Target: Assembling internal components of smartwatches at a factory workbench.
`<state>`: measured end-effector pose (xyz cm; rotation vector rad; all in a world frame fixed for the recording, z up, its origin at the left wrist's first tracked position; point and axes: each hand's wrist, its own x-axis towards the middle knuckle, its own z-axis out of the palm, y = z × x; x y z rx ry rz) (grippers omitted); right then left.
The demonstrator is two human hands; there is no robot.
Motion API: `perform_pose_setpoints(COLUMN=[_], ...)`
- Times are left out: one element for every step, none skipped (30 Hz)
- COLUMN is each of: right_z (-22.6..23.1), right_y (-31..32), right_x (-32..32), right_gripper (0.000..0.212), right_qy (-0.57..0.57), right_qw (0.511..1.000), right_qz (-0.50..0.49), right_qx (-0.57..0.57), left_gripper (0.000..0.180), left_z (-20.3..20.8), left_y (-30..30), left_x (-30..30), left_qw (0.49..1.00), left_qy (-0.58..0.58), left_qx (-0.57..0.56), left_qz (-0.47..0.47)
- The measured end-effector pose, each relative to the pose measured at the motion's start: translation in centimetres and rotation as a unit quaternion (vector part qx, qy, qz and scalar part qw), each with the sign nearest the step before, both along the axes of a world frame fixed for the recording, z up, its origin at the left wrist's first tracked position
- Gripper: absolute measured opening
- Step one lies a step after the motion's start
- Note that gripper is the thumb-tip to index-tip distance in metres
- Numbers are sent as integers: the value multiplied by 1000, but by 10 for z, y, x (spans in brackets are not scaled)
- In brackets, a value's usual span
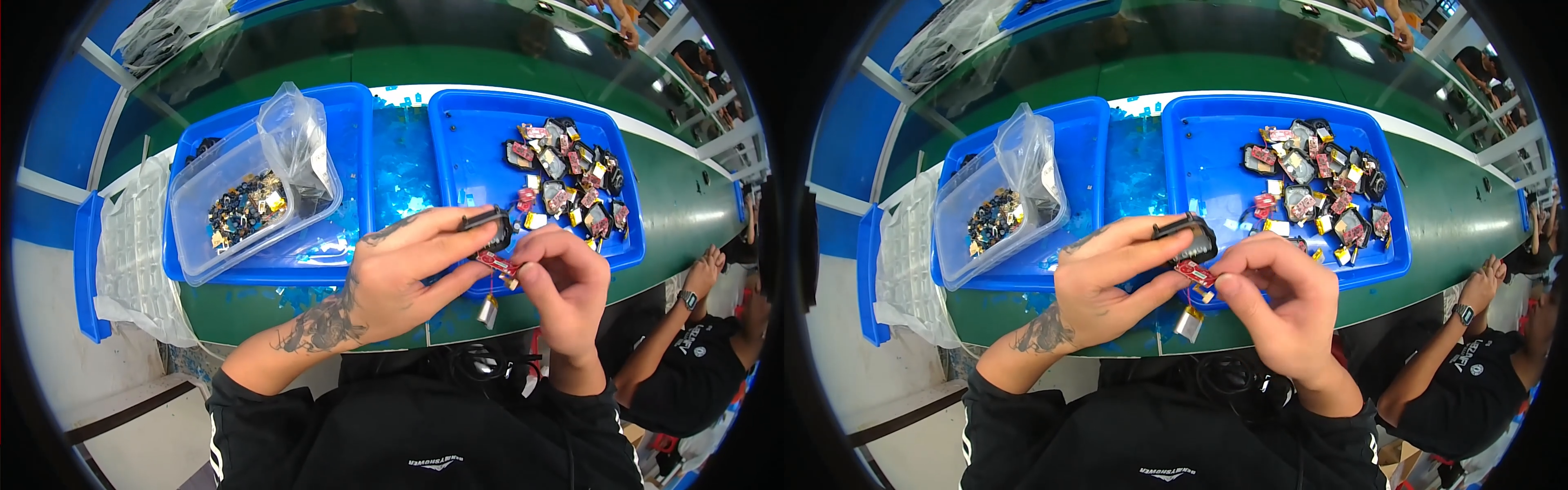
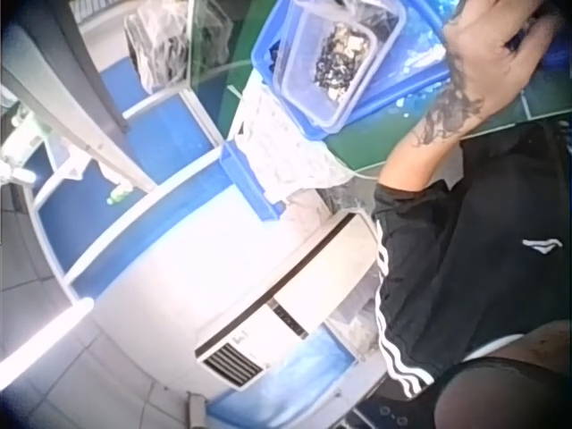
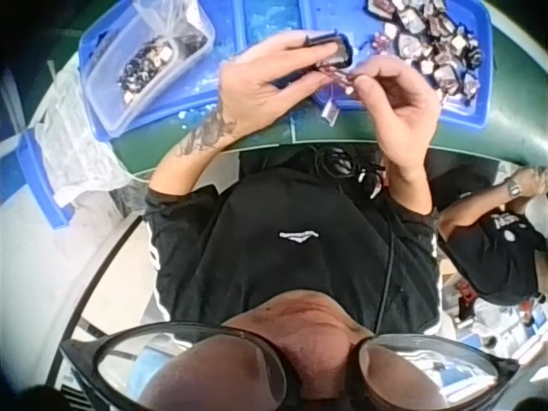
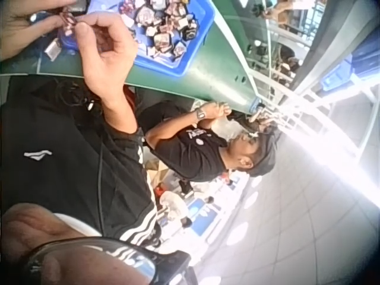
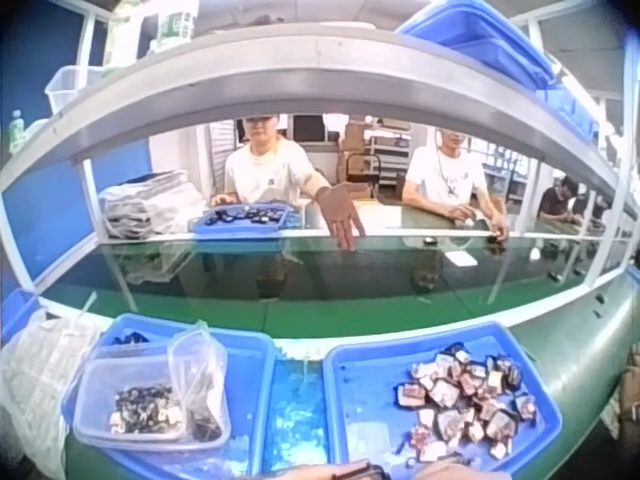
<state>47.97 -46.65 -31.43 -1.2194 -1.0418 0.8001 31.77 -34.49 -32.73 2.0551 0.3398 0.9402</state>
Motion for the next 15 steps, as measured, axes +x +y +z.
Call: perform_pose_setpoints(right_z=[-1,-2,-4,-6,-7,-7,-8,-7,-6,-4,-3,-3,-3,-3,-4], right_y=[0,1,1,1,1,0,0,0,0,0,0,-1,-2,-4,-6], right_x=[1,3,4,3,2,2,2,2,2,3,4,5,6,8,9], right_gripper=[7,8,9,9,9,9,9,8,8,7,6,6,6,6,6], right_qy=[-1,51,103,88,87,29,-30,-88,-87,-109,-133,-133,-154,-175,-176], right_qw=[1000,998,993,994,994,998,998,994,994,992,990,989,987,983,983], right_qz=[-1,17,35,19,17,-6,-29,-47,-49,-47,-48,-51,-39,-28,-32], right_qx=[0,-26,-51,-55,-55,-47,-39,-35,-36,-32,-27,-27,-38,-48,-47], left_gripper=[33,29,29,27,26,21,21,19,17,17,16,14,14,14,13], left_z=[0,-2,-2,-3,-3,-2,-2,-2,-2,-3,-3,-3,-3,-1,1], left_y=[-1,-2,-2,-2,-1,-1,0,1,1,0,-1,-2,-2,-2,-2], left_x=[0,-1,-1,-2,-2,-2,-1,-2,-2,-2,0,1,0,0,-1], left_qw=[1000,1000,1000,999,997,997,997,994,991,991,983,973,973,971,970], left_qy=[12,24,23,30,37,41,40,51,63,64,57,51,51,68,85], left_qx=[-11,-10,-9,-30,-52,-59,-60,-84,-107,-108,-165,-220,-220,-220,-220], left_qz=[-15,-4,-5,-20,-35,-34,-37,-43,-49,-51,-51,-51,-54,-57,-60])
